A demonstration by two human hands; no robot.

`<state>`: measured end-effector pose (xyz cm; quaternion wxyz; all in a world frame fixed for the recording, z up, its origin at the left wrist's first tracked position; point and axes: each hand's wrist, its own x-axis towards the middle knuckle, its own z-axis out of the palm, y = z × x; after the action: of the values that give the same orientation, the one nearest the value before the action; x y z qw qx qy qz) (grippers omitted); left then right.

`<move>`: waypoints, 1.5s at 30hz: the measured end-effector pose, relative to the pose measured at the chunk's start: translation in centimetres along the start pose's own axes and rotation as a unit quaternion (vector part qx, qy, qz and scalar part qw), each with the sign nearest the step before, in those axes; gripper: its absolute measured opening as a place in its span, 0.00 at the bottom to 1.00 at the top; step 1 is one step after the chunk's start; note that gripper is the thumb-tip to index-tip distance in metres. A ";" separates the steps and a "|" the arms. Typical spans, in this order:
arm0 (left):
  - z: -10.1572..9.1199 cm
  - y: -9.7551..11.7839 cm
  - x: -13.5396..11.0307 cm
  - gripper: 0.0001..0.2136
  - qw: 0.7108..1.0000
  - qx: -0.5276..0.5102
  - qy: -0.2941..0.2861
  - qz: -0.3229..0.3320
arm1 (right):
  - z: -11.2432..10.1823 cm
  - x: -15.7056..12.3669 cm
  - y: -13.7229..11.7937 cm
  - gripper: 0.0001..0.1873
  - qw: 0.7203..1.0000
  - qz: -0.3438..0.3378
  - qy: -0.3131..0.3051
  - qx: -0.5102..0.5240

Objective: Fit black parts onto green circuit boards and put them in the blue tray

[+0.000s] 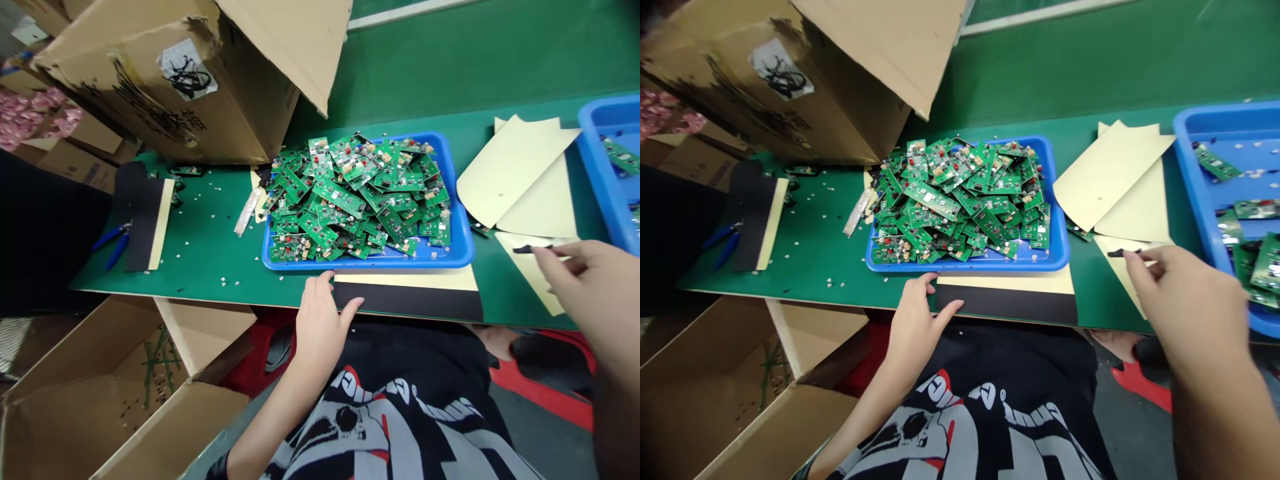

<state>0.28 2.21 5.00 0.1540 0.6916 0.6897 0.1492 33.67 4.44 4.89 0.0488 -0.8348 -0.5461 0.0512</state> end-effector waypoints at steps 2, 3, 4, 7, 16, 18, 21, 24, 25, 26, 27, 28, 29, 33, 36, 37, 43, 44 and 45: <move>0.0 -0.2 -0.3 0.21 0.999 0.023 0.024 0.016 | -0.4 0.2 -1.6 0.07 0.997 0.068 -0.035 -0.001; 0.0 -0.2 -0.5 0.21 0.999 0.035 0.034 0.022 | -0.5 0.3 -2.1 0.07 0.996 0.083 -0.044 0.007; 0.0 -0.3 -0.7 0.20 0.998 0.045 0.040 0.027 | -0.5 0.4 -2.3 0.08 0.995 0.089 -0.051 0.010; -0.3 -0.2 -1.0 0.17 0.997 0.066 0.031 0.022 | -0.4 0.8 -1.9 0.14 0.993 0.093 -0.066 0.014; -0.6 0.5 -1.3 0.16 0.997 0.072 0.012 0.005 | -2.1 -2.3 -3.1 0.15 0.977 -0.082 0.031 0.193; -0.5 0.6 -1.5 0.15 0.999 0.042 0.008 -0.008 | -1.0 -4.1 -5.8 0.13 0.917 -0.308 0.020 0.253; -0.5 0.4 -1.9 0.13 0.998 -0.041 0.000 -0.043 | 1.8 -6.4 -10.1 0.15 0.810 -0.530 0.022 0.248; -0.8 0.0 -2.4 0.13 0.975 -0.191 -0.021 -0.113 | 4.5 -7.7 -12.4 0.16 0.794 -0.572 0.039 0.202; -0.9 0.0 -2.5 0.15 0.956 -0.251 -0.033 -0.145 | 5.2 -7.9 -12.5 0.17 0.794 -0.573 0.036 0.202; -1.0 0.0 -2.7 0.17 0.933 -0.311 -0.044 -0.176 | 5.6 -8.1 -12.4 0.17 0.793 -0.570 0.035 0.211; -1.0 0.0 -2.7 0.19 0.905 -0.368 -0.052 -0.205 | 5.8 -8.3 -12.2 0.17 0.792 -0.567 0.035 0.225; -1.0 0.1 -2.8 0.21 0.876 -0.420 -0.056 -0.230 | 5.8 -8.4 -11.9 0.17 0.790 -0.563 0.036 0.242; -1.0 0.3 -2.8 0.22 0.846 -0.467 -0.058 -0.251 | 5.8 -8.5 -11.6 0.17 0.787 -0.557 0.039 0.262; -0.8 0.9 -2.4 0.25 0.752 -0.584 -0.077 -0.295 | 4.9 -8.4 -11.2 0.17 0.777 -0.538 0.022 0.325; -0.8 1.1 -2.2 0.16 0.751 -0.587 -0.088 -0.289 | 4.2 -7.9 -11.7 0.15 0.788 -0.508 -0.017 0.348; -0.9 1.2 -2.2 0.13 0.760 -0.579 -0.087 -0.282 | 4.0 -7.7 -12.0 0.14 0.792 -0.498 -0.028 0.352; -0.9 1.5 -2.3 0.08 0.828 -0.509 -0.065 -0.227 | 3.7 -6.5 -14.6 0.11 0.777 -0.486 -0.052 0.396; -0.9 1.6 -2.2 0.07 0.841 -0.492 -0.062 -0.217 | 3.7 -6.4 -14.9 0.11 0.773 -0.481 -0.061 0.410; -0.9 1.6 -2.2 0.07 0.851 -0.478 -0.058 -0.210 | 3.7 -6.3 -15.3 0.10 0.768 -0.477 -0.070 0.422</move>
<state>1.38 0.04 6.49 0.5329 0.3792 0.6518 0.3839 16.82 4.88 3.52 0.3761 -0.3559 -0.7992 0.3052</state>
